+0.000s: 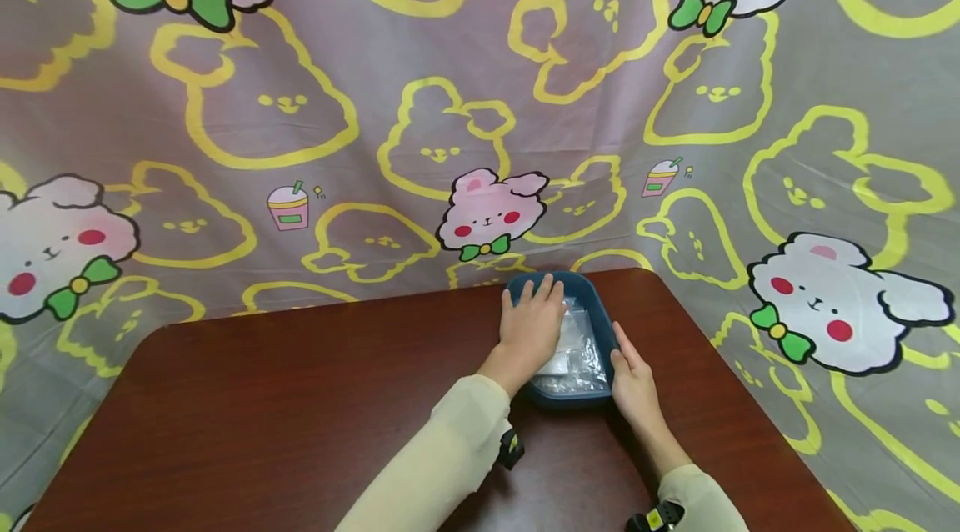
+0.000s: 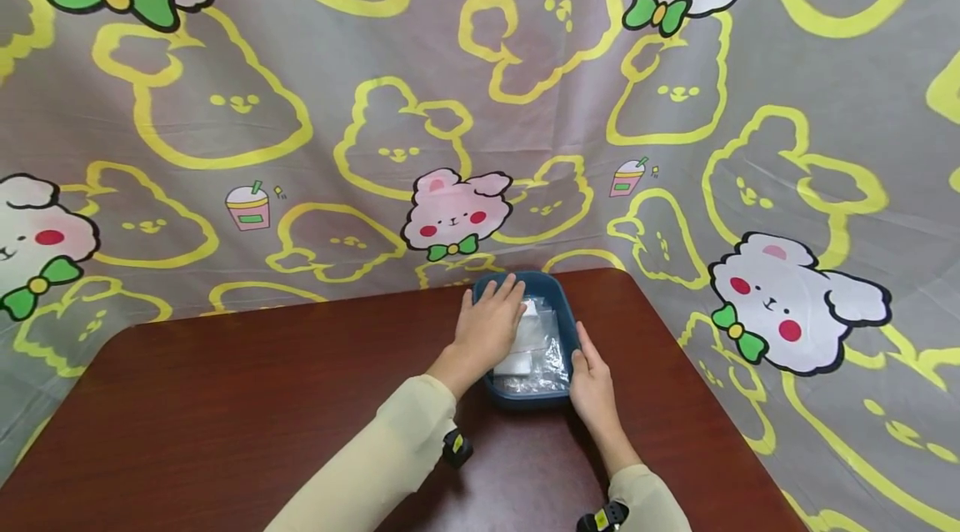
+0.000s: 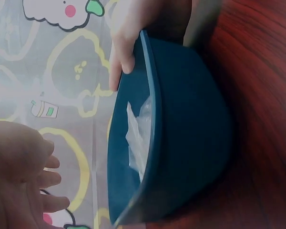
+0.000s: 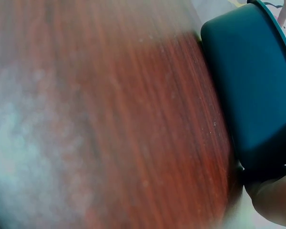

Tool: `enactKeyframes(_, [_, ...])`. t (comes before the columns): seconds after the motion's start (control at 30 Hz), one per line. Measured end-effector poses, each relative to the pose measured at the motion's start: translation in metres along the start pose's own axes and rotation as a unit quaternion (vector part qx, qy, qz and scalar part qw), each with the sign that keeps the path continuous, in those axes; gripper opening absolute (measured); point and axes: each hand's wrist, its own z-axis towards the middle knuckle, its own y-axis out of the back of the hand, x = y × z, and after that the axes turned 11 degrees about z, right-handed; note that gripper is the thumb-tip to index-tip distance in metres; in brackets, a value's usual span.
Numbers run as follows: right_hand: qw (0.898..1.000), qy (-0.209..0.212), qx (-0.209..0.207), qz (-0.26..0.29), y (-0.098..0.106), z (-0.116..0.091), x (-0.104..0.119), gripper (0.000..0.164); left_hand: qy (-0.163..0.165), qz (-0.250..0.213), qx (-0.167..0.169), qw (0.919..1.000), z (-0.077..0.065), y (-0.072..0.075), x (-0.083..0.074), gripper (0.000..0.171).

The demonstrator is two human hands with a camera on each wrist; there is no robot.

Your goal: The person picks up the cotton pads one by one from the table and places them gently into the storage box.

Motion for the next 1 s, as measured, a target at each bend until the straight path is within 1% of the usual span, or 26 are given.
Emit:
enactKeyframes(0.1, [1.000,-0.009,0.007,-0.004,0.002,0.001,-0.001,0.051,0.005,-0.011,0.006,0.9999,-0.006,0.000,0.011,0.050])
enactKeyframes(0.2, [1.000,-0.015,0.013,-0.009,0.004,0.003,-0.002,0.052,0.015,-0.029,0.007,0.9994,-0.014,0.000,0.027,0.052])
enactKeyframes(0.3, [1.000,-0.013,0.014,-0.016,0.007,0.006,-0.004,0.051,0.033,-0.041,-0.002,0.9986,-0.022,0.000,0.048,0.053])
enactKeyframes(0.43, [0.999,-0.014,0.015,-0.036,0.010,0.008,-0.007,0.051,0.066,-0.053,-0.029,0.9960,-0.038,-0.003,0.082,0.052])
enactKeyframes(0.5, [0.999,-0.015,0.018,-0.048,0.012,0.008,-0.008,0.051,0.084,-0.056,-0.044,0.9939,-0.050,-0.005,0.101,0.052])
enactKeyframes(0.6, [0.998,-0.014,0.021,-0.060,0.013,0.008,-0.008,0.052,0.109,-0.058,-0.063,0.9904,-0.075,-0.012,0.133,0.051])
enactKeyframes(0.77, [0.997,-0.007,0.019,-0.074,0.017,0.009,-0.007,0.054,0.143,-0.057,-0.076,0.9851,-0.117,-0.023,0.184,0.052])
enactKeyframes(0.9, [0.995,-0.011,0.031,-0.092,0.023,0.007,-0.004,0.059,0.170,-0.054,-0.078,0.9809,-0.149,-0.024,0.220,0.056])
enactKeyframes(1.0, [0.993,-0.012,0.037,-0.111,0.029,0.006,-0.001,0.064,0.186,-0.059,-0.082,0.9773,-0.170,-0.022,0.240,0.060])
